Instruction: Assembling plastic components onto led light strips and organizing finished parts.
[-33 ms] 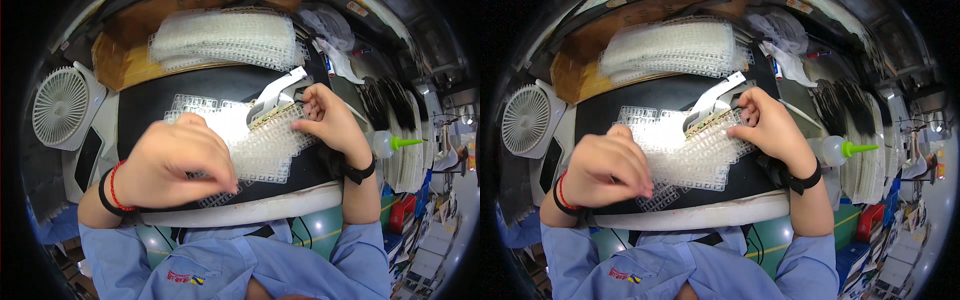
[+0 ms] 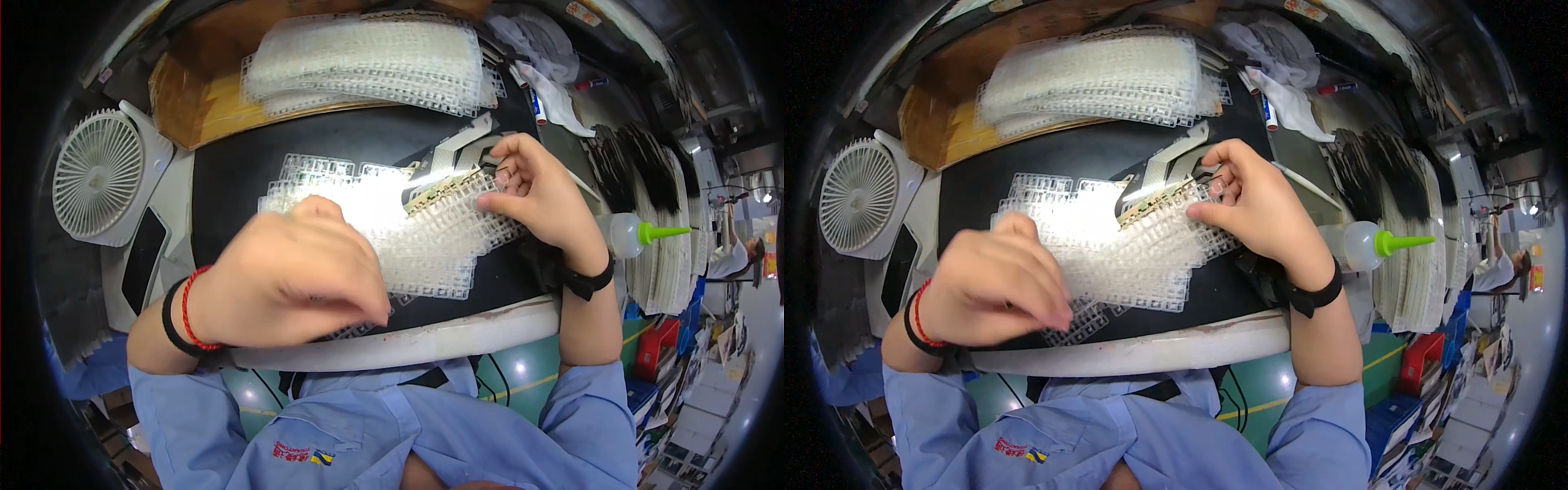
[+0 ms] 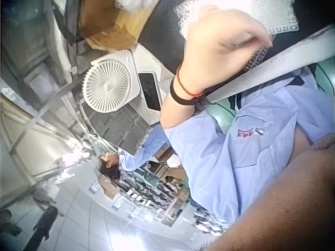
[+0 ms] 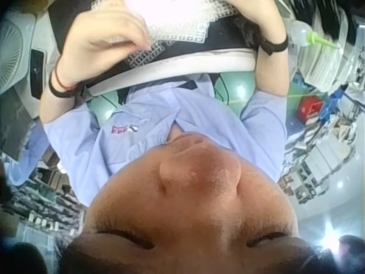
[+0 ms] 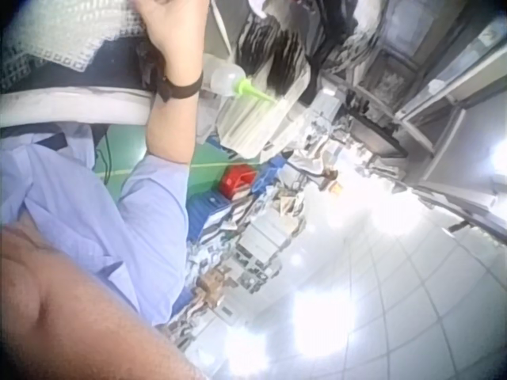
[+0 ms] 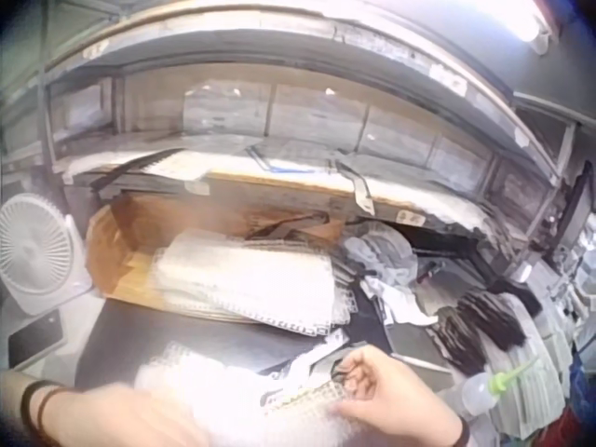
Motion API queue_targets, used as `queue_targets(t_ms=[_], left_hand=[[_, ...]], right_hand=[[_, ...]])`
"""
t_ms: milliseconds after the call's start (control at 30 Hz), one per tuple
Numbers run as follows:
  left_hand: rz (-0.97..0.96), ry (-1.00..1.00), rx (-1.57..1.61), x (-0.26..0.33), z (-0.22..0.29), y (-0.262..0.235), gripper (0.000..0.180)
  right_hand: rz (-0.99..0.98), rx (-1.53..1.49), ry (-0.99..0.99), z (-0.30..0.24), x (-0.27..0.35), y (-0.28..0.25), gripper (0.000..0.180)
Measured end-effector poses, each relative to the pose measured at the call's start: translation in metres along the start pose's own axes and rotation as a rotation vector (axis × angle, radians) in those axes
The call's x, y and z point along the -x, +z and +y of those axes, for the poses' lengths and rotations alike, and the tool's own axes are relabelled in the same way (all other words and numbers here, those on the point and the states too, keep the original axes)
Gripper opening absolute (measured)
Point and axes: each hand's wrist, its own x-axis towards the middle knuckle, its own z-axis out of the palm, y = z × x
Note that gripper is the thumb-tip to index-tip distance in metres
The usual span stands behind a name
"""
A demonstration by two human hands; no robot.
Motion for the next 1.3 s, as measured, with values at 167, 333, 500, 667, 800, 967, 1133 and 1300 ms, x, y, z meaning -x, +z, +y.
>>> queue_targets(t_ms=[167, 333, 500, 667, 800, 967, 1133, 1300], left_hand=[[-0.428, -0.049, 0.141, 0.008, -0.004, 0.017, 0.019], [-0.767, -0.019, 0.359, 0.024, -0.012, 0.042, 0.031], [-0.77, -0.024, 0.161, 0.013, -0.012, 0.029, 0.011], [0.131, -0.058, -0.271, 0.004, -0.033, 0.003, 0.009], [0.64, -0.338, -0.026, 0.002, -0.072, -0.03, 0.039], [0.536, -0.557, 0.495, 0.006, -0.089, -0.051, 0.04], [0.468, -0.486, 0.291, 0.01, -0.103, -0.058, 0.029], [0.74, -0.468, 0.343, 0.011, -0.11, -0.062, 0.03]], right_hand=[[-0.055, -0.416, 0.088, -0.011, 0.0, 0.002, 0.039], [-0.126, -0.429, 0.106, -0.006, -0.001, 0.001, 0.036], [-0.104, -0.339, 0.124, -0.009, -0.002, 0.002, 0.018], [0.019, -0.427, 0.004, -0.009, -0.001, -0.002, 0.012], [0.113, -0.692, -0.015, -0.013, 0.002, -0.002, 0.013], [0.211, -0.802, 0.001, -0.01, 0.0, 0.0, 0.013], [0.25, -0.792, -0.005, -0.011, 0.0, 0.0, 0.015], [0.227, -0.677, -0.011, -0.013, 0.003, 0.003, 0.03]])
